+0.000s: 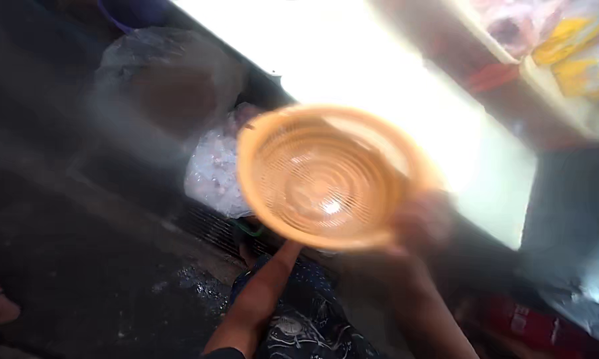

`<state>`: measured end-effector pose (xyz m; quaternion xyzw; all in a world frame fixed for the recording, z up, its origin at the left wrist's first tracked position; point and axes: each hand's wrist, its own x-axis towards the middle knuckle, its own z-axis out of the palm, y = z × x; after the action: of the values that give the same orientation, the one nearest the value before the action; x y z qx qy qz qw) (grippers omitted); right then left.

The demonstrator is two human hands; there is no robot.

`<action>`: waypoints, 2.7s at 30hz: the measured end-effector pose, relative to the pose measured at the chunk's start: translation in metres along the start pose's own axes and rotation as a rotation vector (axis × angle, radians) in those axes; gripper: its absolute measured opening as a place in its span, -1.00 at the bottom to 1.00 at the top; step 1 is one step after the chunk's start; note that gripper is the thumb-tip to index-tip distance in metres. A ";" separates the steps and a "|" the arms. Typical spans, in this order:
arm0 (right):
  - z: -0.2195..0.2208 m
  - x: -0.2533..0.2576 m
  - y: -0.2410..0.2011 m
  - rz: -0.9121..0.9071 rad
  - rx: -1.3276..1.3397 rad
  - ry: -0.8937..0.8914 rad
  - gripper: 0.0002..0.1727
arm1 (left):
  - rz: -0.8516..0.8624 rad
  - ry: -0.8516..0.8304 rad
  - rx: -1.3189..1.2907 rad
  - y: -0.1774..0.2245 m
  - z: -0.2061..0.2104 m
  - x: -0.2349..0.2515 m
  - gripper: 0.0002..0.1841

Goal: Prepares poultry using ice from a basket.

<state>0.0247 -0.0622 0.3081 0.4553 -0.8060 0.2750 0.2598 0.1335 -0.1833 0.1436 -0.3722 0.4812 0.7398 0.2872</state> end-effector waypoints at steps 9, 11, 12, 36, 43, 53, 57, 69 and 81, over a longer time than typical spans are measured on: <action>0.288 -0.069 -0.014 0.012 0.209 -0.948 -0.70 | 0.132 0.004 0.228 -0.003 0.004 0.126 -0.69; 0.288 -0.068 -0.018 0.017 0.270 -0.987 -0.68 | 0.157 0.001 0.281 -0.012 0.000 0.133 -0.72; 0.287 -0.068 -0.019 0.021 0.267 -1.013 -0.68 | 0.150 -0.005 0.291 -0.017 0.003 0.132 -0.74; 0.036 -0.350 0.263 1.506 -0.396 -0.944 -0.20 | 0.631 0.414 1.117 0.121 0.088 0.099 -0.51; -0.039 -0.358 0.245 1.378 -0.632 -0.561 -0.28 | 0.551 0.498 0.876 0.114 0.066 0.088 -0.53; 0.068 -0.299 0.155 0.777 0.237 -0.611 -0.61 | 0.822 0.328 0.936 0.110 0.125 0.068 -0.56; 0.178 -0.236 0.176 0.623 0.511 -0.834 -0.48 | 0.924 0.365 1.004 0.105 0.121 0.067 -0.51; 0.150 -0.305 0.182 0.346 0.346 -0.997 -0.57 | 0.872 0.420 0.674 0.105 0.101 0.058 -0.63; 0.160 -0.288 0.210 0.824 0.442 -0.907 -0.43 | 0.909 0.250 0.554 0.111 0.131 0.075 -0.62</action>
<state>-0.0566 0.0904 -0.0427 0.2226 -0.8686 0.2920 -0.3328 -0.0308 -0.0981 0.1708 -0.1221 0.8009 0.5853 -0.0336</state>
